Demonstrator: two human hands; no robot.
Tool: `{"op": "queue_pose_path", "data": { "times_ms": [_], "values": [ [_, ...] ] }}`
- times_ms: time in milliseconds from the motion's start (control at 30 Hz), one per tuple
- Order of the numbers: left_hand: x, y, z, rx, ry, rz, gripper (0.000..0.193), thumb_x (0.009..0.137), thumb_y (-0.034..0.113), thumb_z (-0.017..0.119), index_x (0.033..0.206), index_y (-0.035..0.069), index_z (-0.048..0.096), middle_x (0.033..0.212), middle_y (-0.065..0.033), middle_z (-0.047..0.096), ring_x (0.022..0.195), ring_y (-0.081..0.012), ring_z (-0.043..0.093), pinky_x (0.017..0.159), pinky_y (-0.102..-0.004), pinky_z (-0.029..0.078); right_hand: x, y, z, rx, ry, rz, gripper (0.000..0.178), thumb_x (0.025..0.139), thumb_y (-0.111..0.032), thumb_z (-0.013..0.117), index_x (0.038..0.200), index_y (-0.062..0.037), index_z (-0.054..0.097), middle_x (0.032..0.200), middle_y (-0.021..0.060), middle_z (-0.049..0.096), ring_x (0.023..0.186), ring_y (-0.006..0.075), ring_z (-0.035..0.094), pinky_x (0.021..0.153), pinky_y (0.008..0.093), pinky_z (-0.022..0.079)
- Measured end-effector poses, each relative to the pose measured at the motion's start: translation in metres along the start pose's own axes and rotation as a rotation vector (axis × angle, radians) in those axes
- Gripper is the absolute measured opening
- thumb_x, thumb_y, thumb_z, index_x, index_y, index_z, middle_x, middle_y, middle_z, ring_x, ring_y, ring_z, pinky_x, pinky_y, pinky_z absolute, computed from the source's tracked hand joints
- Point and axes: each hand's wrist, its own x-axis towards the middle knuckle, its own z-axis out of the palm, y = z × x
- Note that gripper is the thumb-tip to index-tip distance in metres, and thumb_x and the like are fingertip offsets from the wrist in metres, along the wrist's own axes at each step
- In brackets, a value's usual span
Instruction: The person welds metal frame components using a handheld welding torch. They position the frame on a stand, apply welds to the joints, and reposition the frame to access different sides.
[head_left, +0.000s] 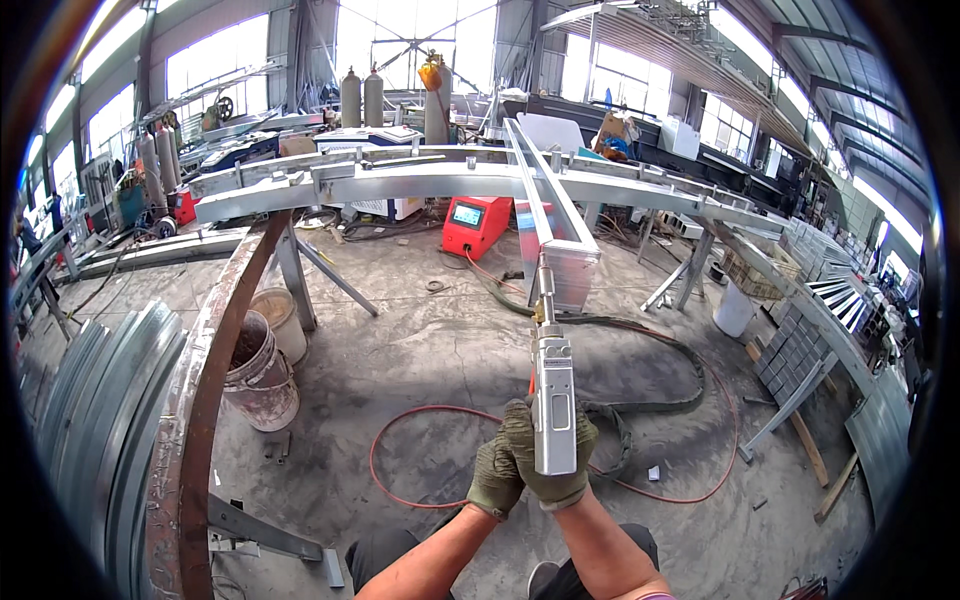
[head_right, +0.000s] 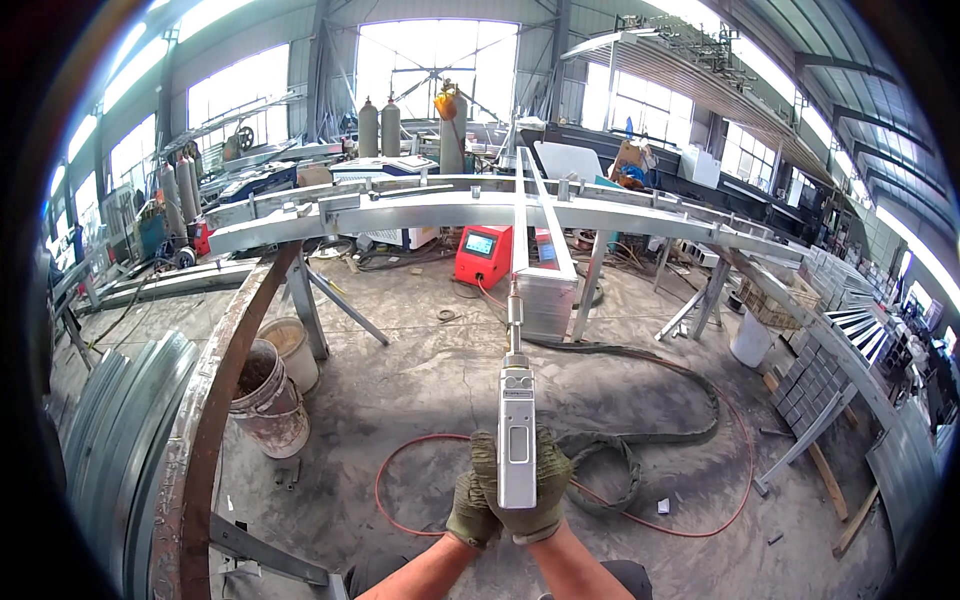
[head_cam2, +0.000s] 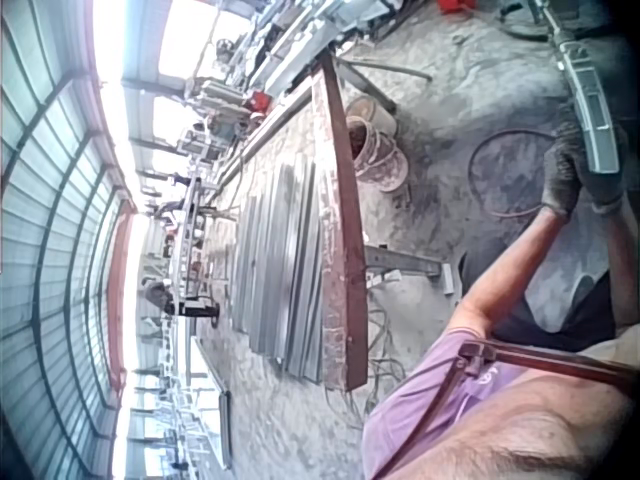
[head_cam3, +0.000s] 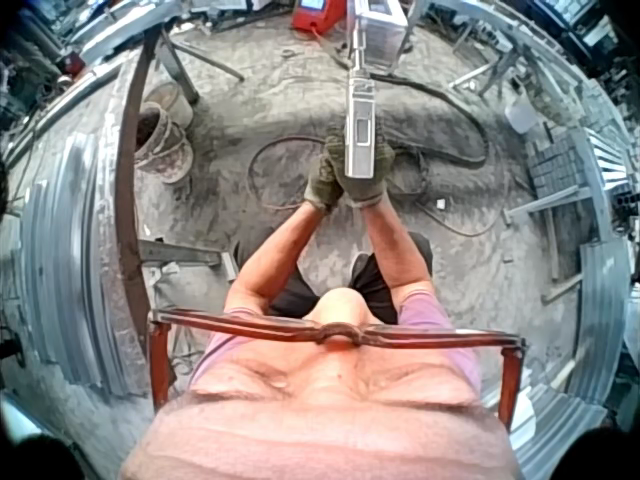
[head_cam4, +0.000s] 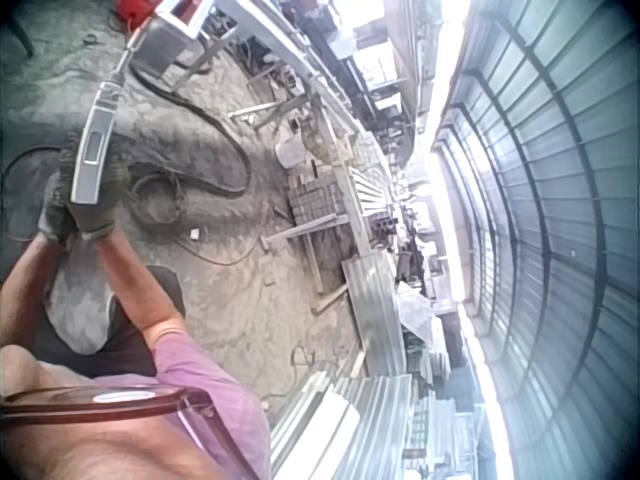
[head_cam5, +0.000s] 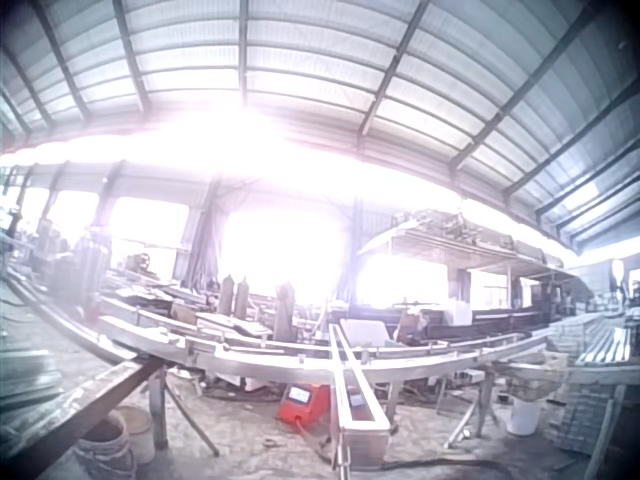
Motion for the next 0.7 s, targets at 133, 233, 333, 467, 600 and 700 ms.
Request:
{"op": "queue_pose_path", "data": {
  "times_ms": [133,233,333,467,600,700],
  "values": [
    [0.000,0.010,-0.004,0.010,-0.038,-0.039,0.031,0.098,0.010,0.063,0.128,0.005,0.068,0.118,-0.0207,0.072,0.106,-0.0392,0.069,0.087,-0.0458,0.057,-0.002,0.006,0.003,-0.007,0.018,-0.017,0.019,0.086,-0.016,0.085,0.100,-0.0063,0.076,0.084,0.0096,0.070,0.069,0.0281,0.067,0.062,0.0406,0.054],
    [0.001,0.023,-0.009,0.112,-0.057,0.025,0.037,0.097,0.009,0.062,0.133,0.004,0.066,0.124,-0.0237,0.071,0.112,-0.0434,0.069,0.091,-0.0477,0.057,-0.005,0.014,0.007,0.017,0.041,-0.037,0.019,0.087,-0.019,0.084,0.100,-0.0077,0.076,0.084,0.0115,0.067,0.067,0.0323,0.065,0.059,0.0427,0.053],
    [0.002,0.024,-0.011,0.130,-0.070,-0.005,0.038,0.096,0.009,0.062,0.134,0.004,0.066,0.125,-0.0235,0.071,0.112,-0.0431,0.069,0.091,-0.0473,0.057,-0.001,0.008,0.004,0.014,0.026,-0.044,0.017,0.086,-0.013,0.085,0.097,-0.0046,0.076,0.084,0.0086,0.072,0.070,0.0244,0.070,0.065,0.0384,0.056],
    [0.001,0.021,-0.011,0.161,-0.050,0.046,0.036,0.096,0.011,0.064,0.132,0.005,0.067,0.122,-0.0235,0.072,0.108,-0.0436,0.071,0.088,-0.0470,0.058,0.001,0.003,0.002,-0.008,0.021,0.002,0.016,0.086,-0.010,0.086,0.095,-0.0035,0.075,0.083,0.0068,0.074,0.070,0.0202,0.071,0.067,0.0361,0.056],
    [0.002,0.025,-0.010,0.128,-0.050,0.012,0.036,0.097,0.011,0.063,0.133,0.006,0.067,0.122,-0.0237,0.072,0.108,-0.0441,0.071,0.087,-0.0472,0.058,0.002,0.002,0.001,-0.031,0.019,-0.028,0.017,0.087,-0.011,0.086,0.094,-0.0033,0.074,0.080,0.0065,0.073,0.068,0.0195,0.070,0.065,0.0353,0.056],
    [0.001,0.021,-0.007,0.084,-0.038,-0.015,0.038,0.097,0.010,0.063,0.134,0.006,0.066,0.123,-0.0237,0.072,0.107,-0.0441,0.071,0.087,-0.0475,0.058,0.002,0.002,0.001,0.005,0.021,-0.016,0.016,0.087,-0.010,0.086,0.094,-0.0029,0.073,0.079,0.0065,0.072,0.068,0.0187,0.069,0.064,0.0348,0.055]
  ]
}}
